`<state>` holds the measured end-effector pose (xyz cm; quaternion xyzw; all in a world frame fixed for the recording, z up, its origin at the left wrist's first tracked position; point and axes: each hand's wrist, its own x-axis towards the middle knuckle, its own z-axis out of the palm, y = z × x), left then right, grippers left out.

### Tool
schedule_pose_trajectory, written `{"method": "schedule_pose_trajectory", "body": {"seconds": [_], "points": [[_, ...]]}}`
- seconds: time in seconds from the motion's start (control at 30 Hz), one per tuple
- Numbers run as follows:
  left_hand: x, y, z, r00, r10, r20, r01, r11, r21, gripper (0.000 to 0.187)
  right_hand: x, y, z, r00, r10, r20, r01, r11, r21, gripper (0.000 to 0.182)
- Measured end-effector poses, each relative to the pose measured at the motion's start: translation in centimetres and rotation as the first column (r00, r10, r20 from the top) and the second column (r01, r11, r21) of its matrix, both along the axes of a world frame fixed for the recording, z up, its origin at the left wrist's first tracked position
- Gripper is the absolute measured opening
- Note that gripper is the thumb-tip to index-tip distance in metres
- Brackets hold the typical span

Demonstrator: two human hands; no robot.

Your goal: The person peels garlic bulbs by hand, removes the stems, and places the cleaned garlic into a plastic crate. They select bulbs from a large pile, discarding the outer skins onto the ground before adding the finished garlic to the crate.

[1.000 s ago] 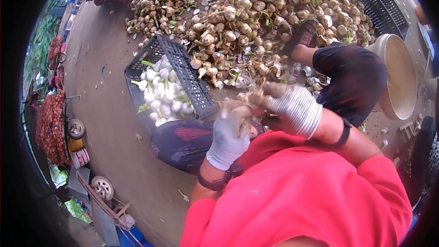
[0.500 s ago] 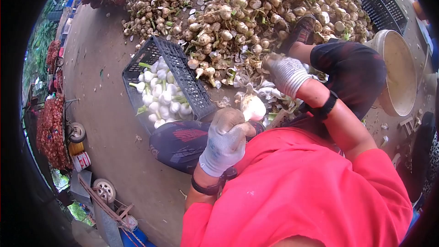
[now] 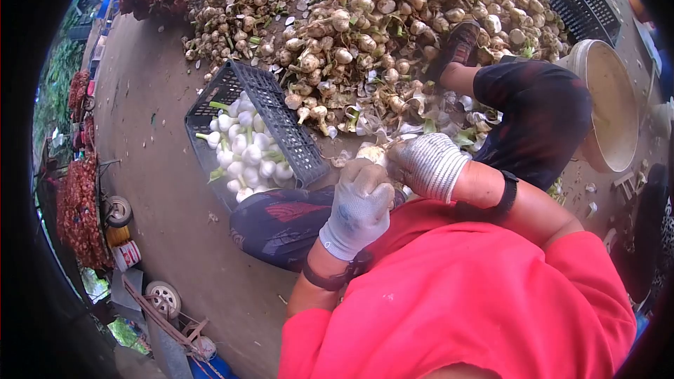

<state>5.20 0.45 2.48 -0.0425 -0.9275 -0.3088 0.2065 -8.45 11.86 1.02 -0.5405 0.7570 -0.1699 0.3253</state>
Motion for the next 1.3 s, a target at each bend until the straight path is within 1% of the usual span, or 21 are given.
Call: {"method": "schedule_pose_trajectory", "body": {"seconds": [0.2,0.3,0.33,0.43,0.5,0.6,0.63,0.67,0.73,0.9,0.93,0.97,1.0,1.03,1.07,1.13,1.17,1.2,1.23,1.27,1.3], "points": [[0.5,-0.8,0.3,0.999,-0.035,0.029,0.035,0.999,0.012,0.019,-0.3,-0.4,-0.5,0.99,0.04,-0.137,-0.049,0.997,-0.058,0.014],[1.0,-1.1,0.9,0.995,-0.099,0.008,0.098,0.991,0.096,0.021,-2.2,-0.8,-2.1,0.947,-0.195,-0.257,0.154,0.973,-0.171,0.016],[1.1,-1.0,1.3,0.995,-0.099,0.006,0.098,0.99,0.097,0.021,-3.3,-1.0,-2.3,0.937,-0.18,-0.298,0.164,0.983,-0.077,0.017],[1.7,-1.0,2.2,0.997,-0.073,0.01,0.066,0.943,0.325,0.02,-4.9,-1.2,-2.4,0.945,-0.116,-0.307,0.203,0.942,0.269,0.019],[2.9,-1.7,2.6,0.998,0.07,0.002,-0.062,0.872,0.486,0.016,-5.2,-0.2,-2.8,0.961,-0.018,-0.275,0.109,0.941,0.319,0.019],[6.0,-5.5,4.6,0.86,0.51,0.009,-0.491,0.821,0.291,0.016,-5.3,0.8,-4.6,0.974,0.11,-0.197,-0.024,0.919,0.394,0.02],[7.3,-7.0,4.7,0.768,0.63,0.118,-0.632,0.714,0.302,0.014,-5.2,0.8,-4.7,0.979,0.084,-0.188,0.0,0.912,0.411,0.02],[9.1,-9.4,4.8,0.741,0.622,0.254,-0.64,0.768,-0.013,0.013,-5.2,0.6,-4.7,0.984,0.052,-0.173,0.023,0.913,0.407,0.02],[6.3,-9.9,3.7,0.667,0.722,0.185,-0.646,0.684,-0.338,0.024,-5.8,0.0,-5.3,0.992,0.043,-0.118,0.006,0.923,0.385,0.026],[-11.8,-13.3,-4.4,0.774,0.619,0.133,-0.63,0.775,0.056,0.06,-6.1,-0.7,-9.1,0.996,-0.04,-0.086,0.062,0.959,0.276,0.021],[-16.5,-14.5,-6.4,0.739,0.621,0.261,-0.648,0.761,0.027,0.07,-6.3,-0.9,-9.6,0.996,-0.048,-0.07,0.065,0.963,0.262,0.021],[-20.8,-15.5,-8.7,0.645,0.651,0.401,-0.637,0.747,-0.188,0.076,-6.6,-1.1,-9.1,0.996,-0.072,-0.06,0.085,0.962,0.259,0.022],[-24.3,-16.8,-12.0,0.561,0.626,0.541,-0.582,0.764,-0.28,0.079,-6.9,-1.2,-8.5,0.994,-0.1,-0.051,0.11,0.96,0.258,0.023],[-27.0,-18.0,-15.9,0.487,0.573,0.659,-0.574,0.779,-0.252,0.073,-7.4,-1.3,-8.9,0.998,-0.064,0.015,0.054,0.922,0.385,0.025],[-28.8,-18.8,-18.8,0.474,0.496,0.727,-0.625,0.772,-0.119,0.067,-8.1,-1.5,-8.3,0.996,-0.079,0.04,0.056,0.914,0.402,0.027],[-29.8,-18.2,-18.8,0.54,0.561,0.627,-0.628,0.765,-0.144,0.059,-8.8,-0.8,-8.9,0.991,-0.134,0.023,0.122,0.949,0.291,0.027],[-29.1,-17.6,-19.0,0.537,0.558,0.633,-0.623,0.768,-0.148,0.059,-8.8,-0.8,-8.1,0.969,-0.239,-0.065,0.247,0.951,0.183,0.027],[-27.6,-16.9,-19.2,0.659,0.367,0.656,-0.696,0.629,0.347,0.056,-9.0,-0.1,-9.7,0.932,-0.358,0.053,0.359,0.933,-0.008,0.026],[-25.5,-15.9,-19.2,0.792,0.219,0.57,-0.611,0.296,0.735,0.057,-9.2,-0.3,-9.4,0.834,-0.493,0.247,0.528,0.843,-0.1,0.025],[-22.2,-14.9,-19.2,0.892,0.291,0.345,-0.451,0.559,0.695,0.044,-9.7,-0.7,-9.1,0.639,-0.591,0.492,0.679,0.734,-0.001,0.023],[-19.0,-13.4,-16.0,0.882,0.218,0.418,-0.469,0.5,0.728,0.039,-10.0,-1.4,-8.7,0.495,-0.649,0.579,0.77,0.636,0.054,0.021]]}}
